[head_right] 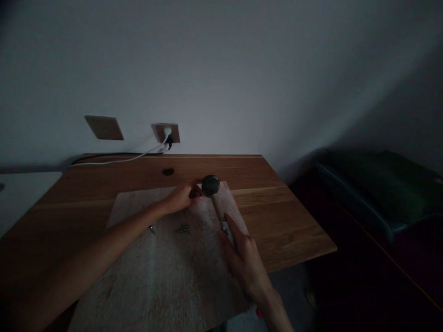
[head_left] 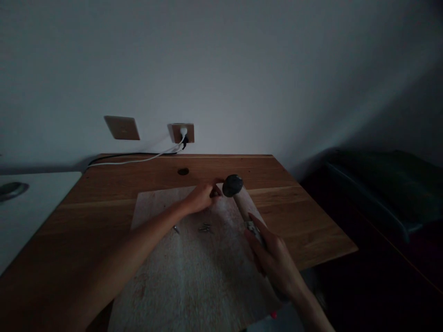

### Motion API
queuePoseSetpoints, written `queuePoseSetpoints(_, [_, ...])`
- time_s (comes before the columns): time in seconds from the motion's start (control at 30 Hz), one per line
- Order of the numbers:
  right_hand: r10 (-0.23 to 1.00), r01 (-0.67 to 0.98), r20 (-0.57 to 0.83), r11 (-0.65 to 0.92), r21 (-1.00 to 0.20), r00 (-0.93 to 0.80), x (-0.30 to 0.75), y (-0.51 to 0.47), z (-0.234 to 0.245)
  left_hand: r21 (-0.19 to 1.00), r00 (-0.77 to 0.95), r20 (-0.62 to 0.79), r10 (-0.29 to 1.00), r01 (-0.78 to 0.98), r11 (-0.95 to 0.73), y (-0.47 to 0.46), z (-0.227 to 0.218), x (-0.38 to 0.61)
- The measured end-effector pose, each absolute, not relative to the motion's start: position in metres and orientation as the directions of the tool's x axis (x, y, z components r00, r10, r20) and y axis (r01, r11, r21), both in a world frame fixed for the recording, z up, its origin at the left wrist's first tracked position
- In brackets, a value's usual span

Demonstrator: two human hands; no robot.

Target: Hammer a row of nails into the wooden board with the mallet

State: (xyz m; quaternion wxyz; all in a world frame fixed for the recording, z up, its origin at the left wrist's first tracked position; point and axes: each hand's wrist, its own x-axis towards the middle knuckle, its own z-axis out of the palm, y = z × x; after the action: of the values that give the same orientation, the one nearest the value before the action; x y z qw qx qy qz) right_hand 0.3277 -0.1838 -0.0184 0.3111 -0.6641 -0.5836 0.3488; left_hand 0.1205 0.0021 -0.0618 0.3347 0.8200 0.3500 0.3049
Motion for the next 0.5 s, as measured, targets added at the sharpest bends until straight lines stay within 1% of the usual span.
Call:
queuePoseSetpoints(0.13, [0.979,0.546,-0.197,-0.189,-0.816,0.046,0.325,-0.181,-0.012,0.765,0.567,0.267,0.779,0.367,-0.529,0.005,-0.064,0.121])
queuePoseSetpoints(0.2, [0.976,0.531,-0.205,-0.211,-0.821,0.07,0.326,-0.187,-0.01,0.76,0.571,0.263,0.778,0.373,-0.531,0.005,-0.061,0.118])
queuePoseSetpoints(0.27, [0.972,0.503,-0.211,-0.232,-0.832,0.1,0.33,-0.198,-0.012,0.725,0.598,0.284,0.749,0.377,-0.576,0.001,-0.053,0.112])
queuePoseSetpoints(0.3, [0.968,0.495,-0.225,-0.249,-0.833,0.109,0.332,-0.203,-0.013,0.691,0.633,0.298,0.714,0.373,-0.619,-0.003,-0.047,0.108])
queuePoseSetpoints(0.37, [0.957,0.512,-0.269,-0.286,-0.81,0.11,0.338,-0.213,-0.019,0.599,0.749,0.285,0.598,0.349,-0.721,-0.015,-0.032,0.097])
queuePoseSetpoints(0.43, [0.954,0.562,-0.281,-0.291,-0.774,0.107,0.343,-0.219,-0.025,0.514,0.862,0.18,0.474,0.328,-0.793,-0.03,-0.019,0.087])
queuePoseSetpoints(0.5, [0.967,0.603,-0.226,-0.25,-0.757,0.117,0.346,-0.221,-0.03,0.436,0.901,0.071,0.428,0.358,-0.826,-0.046,-0.012,0.08])
